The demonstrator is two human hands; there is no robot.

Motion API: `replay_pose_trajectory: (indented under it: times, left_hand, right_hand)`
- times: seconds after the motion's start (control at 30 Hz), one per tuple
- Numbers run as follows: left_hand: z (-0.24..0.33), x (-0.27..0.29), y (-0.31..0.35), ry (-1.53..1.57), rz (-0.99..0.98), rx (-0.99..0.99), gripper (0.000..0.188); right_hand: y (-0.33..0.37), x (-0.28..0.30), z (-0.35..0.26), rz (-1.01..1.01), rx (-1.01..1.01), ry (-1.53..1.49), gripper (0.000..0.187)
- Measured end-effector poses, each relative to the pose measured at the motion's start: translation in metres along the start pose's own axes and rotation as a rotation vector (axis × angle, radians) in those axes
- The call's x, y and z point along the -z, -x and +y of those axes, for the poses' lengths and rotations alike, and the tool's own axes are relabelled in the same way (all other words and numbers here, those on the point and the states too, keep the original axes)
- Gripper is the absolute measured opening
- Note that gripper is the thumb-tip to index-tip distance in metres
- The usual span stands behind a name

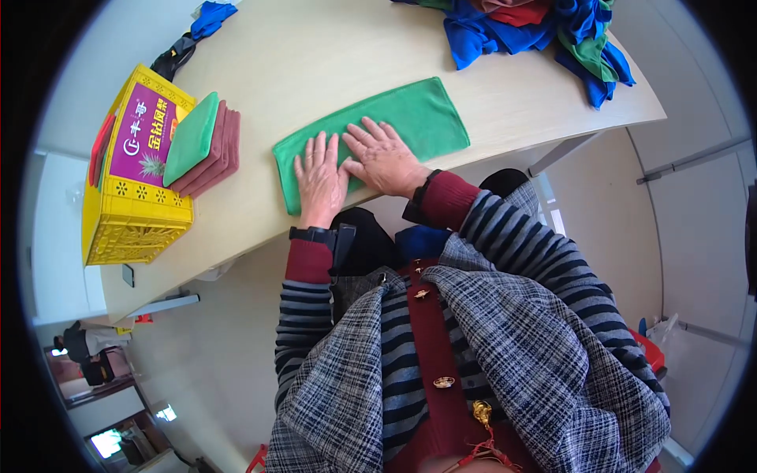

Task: The person folds a green cloth by hand on a table and places it onto a stack, then picks up a blue cloth from a pile, spreads it out, and folds it.

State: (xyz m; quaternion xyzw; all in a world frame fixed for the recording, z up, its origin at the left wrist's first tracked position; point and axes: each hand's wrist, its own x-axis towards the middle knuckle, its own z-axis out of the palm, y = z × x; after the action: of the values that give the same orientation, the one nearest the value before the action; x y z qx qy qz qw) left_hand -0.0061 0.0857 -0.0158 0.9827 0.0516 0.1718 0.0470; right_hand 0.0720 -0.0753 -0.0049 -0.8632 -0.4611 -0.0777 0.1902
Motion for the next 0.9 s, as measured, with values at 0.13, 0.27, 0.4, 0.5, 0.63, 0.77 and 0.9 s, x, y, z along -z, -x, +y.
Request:
replay_pose_trajectory:
  times: [0.13, 0.27, 0.4, 0.5, 0.63, 0.77, 0.9]
  left_hand:
    - [-0.008, 0.011, 0.01, -0.091, -0.116, 0.109, 0.06]
    - [-0.025, 0.015, 0.016, -0.077, -0.142, 0.21, 0.061]
    - [-0.035, 0.014, 0.019, -0.06, -0.132, 0.249, 0.062]
    - [-0.042, 0.015, 0.02, -0.057, -0.125, 0.266, 0.063]
    - [-0.045, 0.018, 0.022, -0.045, -0.137, 0.326, 0.064]
    - [-0.044, 0.023, 0.021, -0.072, -0.135, 0.388, 0.064]
    - [-0.025, 0.026, 0.012, -0.132, -0.082, 0.338, 0.064]
  right_hand:
    - [0.009, 0.008, 0.036, 0.002, -0.093, 0.124, 0.062]
    - [0.019, 0.02, 0.074, 0.037, -0.19, 0.213, 0.062]
    - [0.022, 0.03, 0.097, 0.017, -0.261, 0.222, 0.061]
    - [0.022, 0.036, 0.109, 0.01, -0.3, 0.195, 0.06]
    - [0.023, 0.043, 0.119, 0.002, -0.317, 0.168, 0.06]
    - [0.023, 0.05, 0.116, 0.001, -0.374, 0.285, 0.06]
    - [0.01, 0.047, 0.073, 0.037, -0.226, 0.285, 0.059]
